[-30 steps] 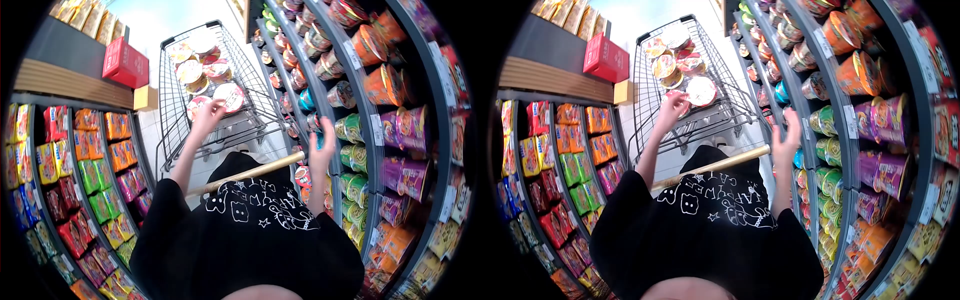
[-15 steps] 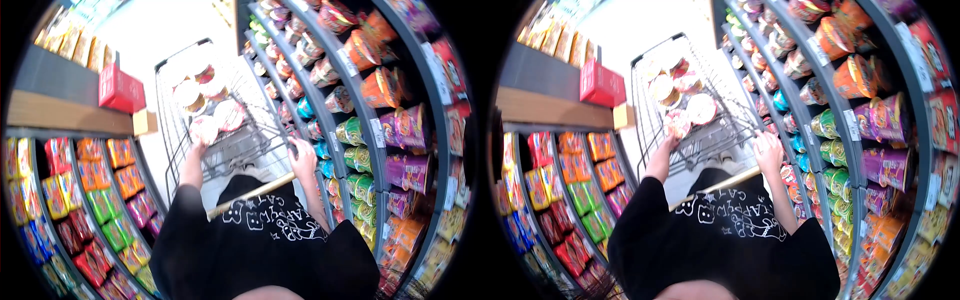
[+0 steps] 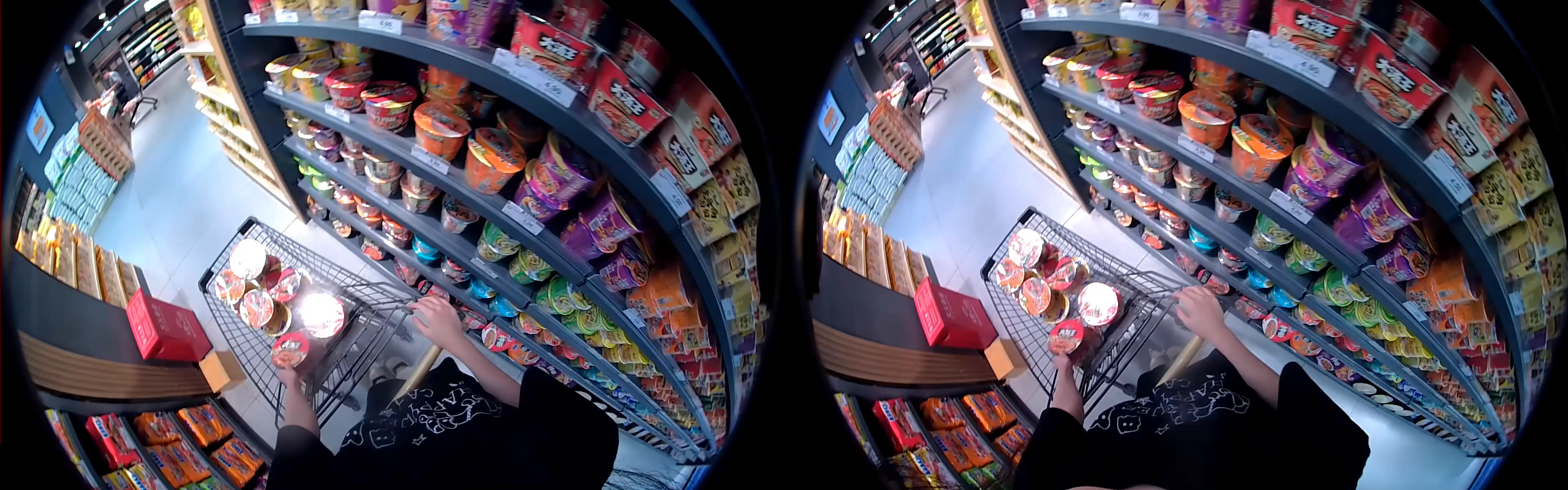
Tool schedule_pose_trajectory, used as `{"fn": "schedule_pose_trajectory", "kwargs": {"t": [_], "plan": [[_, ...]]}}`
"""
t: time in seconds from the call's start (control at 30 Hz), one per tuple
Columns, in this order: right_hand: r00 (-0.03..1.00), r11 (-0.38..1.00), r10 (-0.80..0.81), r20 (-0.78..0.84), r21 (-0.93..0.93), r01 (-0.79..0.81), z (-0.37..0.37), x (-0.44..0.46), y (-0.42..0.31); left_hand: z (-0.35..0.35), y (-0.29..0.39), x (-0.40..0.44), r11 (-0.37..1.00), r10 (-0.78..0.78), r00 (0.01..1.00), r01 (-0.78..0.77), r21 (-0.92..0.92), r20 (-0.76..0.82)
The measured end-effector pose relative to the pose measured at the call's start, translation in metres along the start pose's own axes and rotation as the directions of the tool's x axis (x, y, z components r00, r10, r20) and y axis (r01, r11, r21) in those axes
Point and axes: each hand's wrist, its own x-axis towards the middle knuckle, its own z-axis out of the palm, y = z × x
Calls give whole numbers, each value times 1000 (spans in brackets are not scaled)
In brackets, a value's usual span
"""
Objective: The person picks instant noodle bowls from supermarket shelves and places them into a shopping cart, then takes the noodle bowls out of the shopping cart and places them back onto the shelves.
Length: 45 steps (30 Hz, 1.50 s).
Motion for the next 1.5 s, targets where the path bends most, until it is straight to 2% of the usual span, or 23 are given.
{"fn": "schedule_pose_trajectory", "kwargs": {"t": [0.1, 0.17, 0.23, 0.37, 0.47, 0.57, 0.6, 0.7, 0.77, 0.83, 0.87, 0.9, 0.93, 0.97, 1.0, 1.03, 1.1, 1.2, 1.23, 1.27, 1.3, 1.43, 1.5], "plan": [[999, 1000, 2, 36, -21, -1, 1, -1, -1, -20, 8, 16, 994, -98, 993, 94, -52, -63], [998, 997, -55, -7, 54, 55, 1, 1, -4, -32, 13, 34, 999, -20, 996, 16, -52, -89], [998, 986, -54, 32, 157, 48, -1, 6, -17, -61, 48, 15, 888, 42, 999, -36, -458, 3], [981, 911, -193, 11, 375, 175, -3, 25, -67, -130, 155, -76, 739, 217, 975, -130, -661, 52], [953, 857, -301, -27, 431, 283, 4, 37, -93, -166, 216, -153, 640, 312, 940, -104, -761, 134], [920, 782, -375, -111, 495, 379, -14, 35, -111, -175, 237, -198, 716, 461, 872, -255, -650, 165], [880, 718, -413, -234, 511, 473, -14, 35, -109, -179, 247, -210, 701, 447, 880, -234, -674, 159], [915, 687, -346, -208, 608, 398, -33, 25, -109, -184, 268, -237, 652, 420, 905, -250, -716, 66], [892, 645, -301, -337, 617, 451, -48, 22, -108, -180, 273, -239, 573, 437, 886, -140, -808, 156], [919, 526, -140, -368, 759, 384, -61, 28, -96, -173, 291, -251, 557, 334, 866, 137, -819, 372], [939, 548, -64, -337, 775, 315, -96, 29, -98, -163, 277, -243, 663, 590, 716, -166, -730, 373], [953, 562, 12, -303, 791, 244, -137, 36, -97, -159, 282, -254, 638, 581, 701, -76, -766, 414], [872, 589, -47, -487, 692, 418, -158, 51, -82, -153, 278, -254, 651, 591, 655, -42, -758, 471], [835, 763, 32, -550, 552, 335, -215, 48, -95, -144, 272, -251, 664, 599, 606, -12, -747, 523], [719, 778, 57, -692, 482, 403, -236, 63, -79, -139, 267, -251, 677, 576, 596, 37, -735, 559], [583, 833, -59, -810, 282, 476, -283, 70, -83, -136, 265, -249, 674, 579, 594, 35, -737, 558], [461, 811, -14, -887, 260, 524, -348, 82, -91, -135, 260, -246, 683, 612, 538, 8, -730, 579], [197, 915, -155, -968, -65, 398, -420, 105, -69, -137, 255, -238, 685, 588, 571, 24, -728, 573], [273, 876, -92, -958, 52, 480, -439, 115, -54, -139, 255, -236, 695, 581, 587, 4, -719, 564], [186, 908, -147, -971, -58, 416, -455, 125, -36, -144, 259, -237, 691, 574, 620, -17, -722, 535], [259, 944, -2, -966, 83, 319, -477, 136, -19, -135, 240, -217, 685, 632, 610, -149, -714, 479], [137, 965, 257, -957, 247, -85, -503, 145, 15, -146, 242, -218, 666, 579, 668, -57, -744, 468], [146, 975, 221, -964, 215, -52, -508, 150, 32, -147, 237, -209, 692, 558, 683, -71, -718, 471]]}}
